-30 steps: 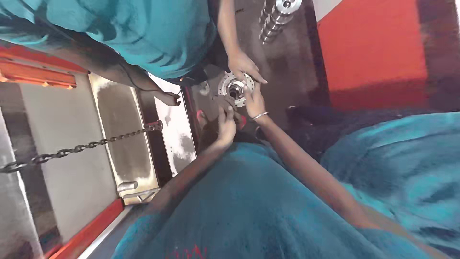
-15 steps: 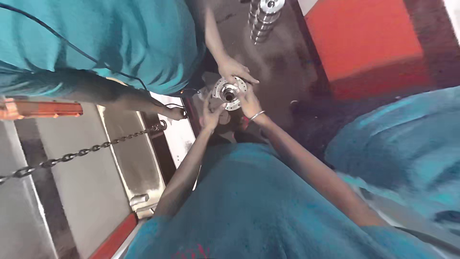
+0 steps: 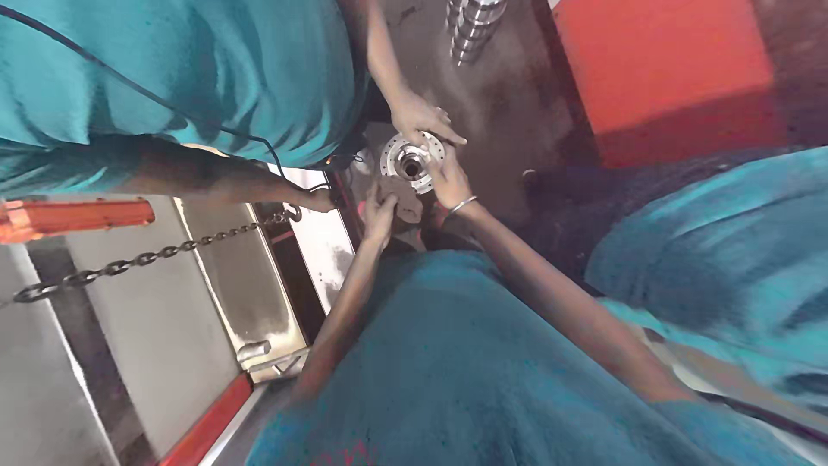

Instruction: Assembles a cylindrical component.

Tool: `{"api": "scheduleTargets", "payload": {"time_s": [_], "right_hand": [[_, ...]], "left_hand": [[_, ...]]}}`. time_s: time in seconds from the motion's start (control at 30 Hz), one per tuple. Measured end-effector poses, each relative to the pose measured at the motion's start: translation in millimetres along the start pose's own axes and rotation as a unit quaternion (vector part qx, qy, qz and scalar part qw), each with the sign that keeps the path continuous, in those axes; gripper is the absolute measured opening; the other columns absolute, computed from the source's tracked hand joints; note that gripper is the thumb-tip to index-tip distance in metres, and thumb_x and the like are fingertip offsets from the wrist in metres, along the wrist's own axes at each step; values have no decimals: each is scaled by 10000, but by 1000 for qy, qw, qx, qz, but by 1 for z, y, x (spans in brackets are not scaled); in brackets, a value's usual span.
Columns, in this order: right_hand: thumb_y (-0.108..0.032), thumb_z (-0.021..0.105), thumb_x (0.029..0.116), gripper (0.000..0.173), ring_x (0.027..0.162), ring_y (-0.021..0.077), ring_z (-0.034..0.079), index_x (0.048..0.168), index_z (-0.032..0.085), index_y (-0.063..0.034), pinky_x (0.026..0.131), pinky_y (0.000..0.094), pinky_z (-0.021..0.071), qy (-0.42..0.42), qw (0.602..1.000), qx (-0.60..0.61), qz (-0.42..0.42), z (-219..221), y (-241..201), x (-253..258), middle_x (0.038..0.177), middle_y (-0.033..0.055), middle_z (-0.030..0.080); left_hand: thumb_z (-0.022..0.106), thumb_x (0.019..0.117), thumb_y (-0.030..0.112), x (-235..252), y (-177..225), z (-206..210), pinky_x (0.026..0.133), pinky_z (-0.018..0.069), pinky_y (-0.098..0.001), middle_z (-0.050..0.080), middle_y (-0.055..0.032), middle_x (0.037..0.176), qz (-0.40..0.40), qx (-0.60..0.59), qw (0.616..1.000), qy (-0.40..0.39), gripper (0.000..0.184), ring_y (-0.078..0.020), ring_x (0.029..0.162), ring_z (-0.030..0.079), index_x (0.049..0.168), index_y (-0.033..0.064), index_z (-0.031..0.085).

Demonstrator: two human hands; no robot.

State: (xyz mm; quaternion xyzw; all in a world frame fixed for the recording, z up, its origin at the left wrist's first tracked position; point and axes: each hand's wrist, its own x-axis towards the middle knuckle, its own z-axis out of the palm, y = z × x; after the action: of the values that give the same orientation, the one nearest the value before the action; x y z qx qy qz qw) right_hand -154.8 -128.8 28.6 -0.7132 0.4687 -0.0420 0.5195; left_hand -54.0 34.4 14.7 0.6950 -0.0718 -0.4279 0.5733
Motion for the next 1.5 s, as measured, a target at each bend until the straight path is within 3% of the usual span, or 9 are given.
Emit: {"api": "scheduleTargets", "payload": {"time_s": [0.17,0.3,0.5,0.63,0.73,0.93,1.13,1.37,1.5], "right_hand": [[-530,431,1054,653,1159,381,659,1544,339,-107,961,634,520,-8,1000,0,6,0,1,-2,1351,204,619],[-504,431,1059,655,1199,393,640,1554,319,-89,986,638,505,-9,1000,-5,6,-2,-1,-3,1397,213,590],[-526,428,1058,687,1246,402,609,1556,303,-69,1026,628,485,-24,1000,-7,9,-8,0,-1,1412,239,568],[-535,434,1052,687,1237,390,618,1556,307,-85,1017,625,496,-31,999,-2,10,-10,1,1,1427,223,562],[-529,437,1054,675,1178,402,650,1559,306,-100,969,644,513,-31,999,-18,20,-11,1,-2,1405,215,583],[-525,436,1052,676,1158,414,660,1560,309,-96,952,653,519,-17,999,-28,11,-7,4,-3,1377,221,604],[-475,457,1058,650,1131,401,671,1560,301,-93,944,637,525,-20,1000,-21,11,-9,5,-5,1340,223,621],[-459,470,1061,633,1165,405,656,1540,339,-67,979,630,515,-8,1000,-25,-7,-14,7,-7,1362,234,607],[-483,456,1061,631,1133,422,666,1546,336,-98,952,650,518,-18,999,-24,10,-13,5,-2,1320,238,630]], "left_hand": [[726,904,191,-7,-7,16,818,603,-484,701,-125,1157,-42,33,998,45,567,-247,966,699,1431,118,529],[647,982,168,-23,3,48,768,587,-379,688,-96,1022,-64,-34,997,39,420,-174,854,673,1374,88,522],[567,1042,271,-30,11,73,785,577,-395,677,-96,999,-87,-9,994,66,371,-181,861,662,1361,86,531],[543,1054,278,-19,6,41,823,590,-459,654,-159,1221,-36,32,992,115,568,-244,984,674,1576,170,345],[570,1024,250,-2,12,7,936,564,-482,494,-94,1525,5,63,996,62,750,-228,1216,609,1646,282,153],[608,977,238,21,28,-12,1044,514,-494,420,-77,1602,39,133,990,23,842,-231,1338,545,1658,260,113],[617,951,244,73,48,-8,985,548,-433,625,-147,1365,28,134,990,13,591,-210,1184,638,1507,93,485],[637,975,181,113,94,4,970,550,-420,650,-135,1327,17,238,962,-134,477,-199,1150,649,1437,85,565],[448,1090,297,79,71,3,688,539,-361,659,-108,979,5,189,979,-77,371,-160,775,612,1291,36,620]]}}
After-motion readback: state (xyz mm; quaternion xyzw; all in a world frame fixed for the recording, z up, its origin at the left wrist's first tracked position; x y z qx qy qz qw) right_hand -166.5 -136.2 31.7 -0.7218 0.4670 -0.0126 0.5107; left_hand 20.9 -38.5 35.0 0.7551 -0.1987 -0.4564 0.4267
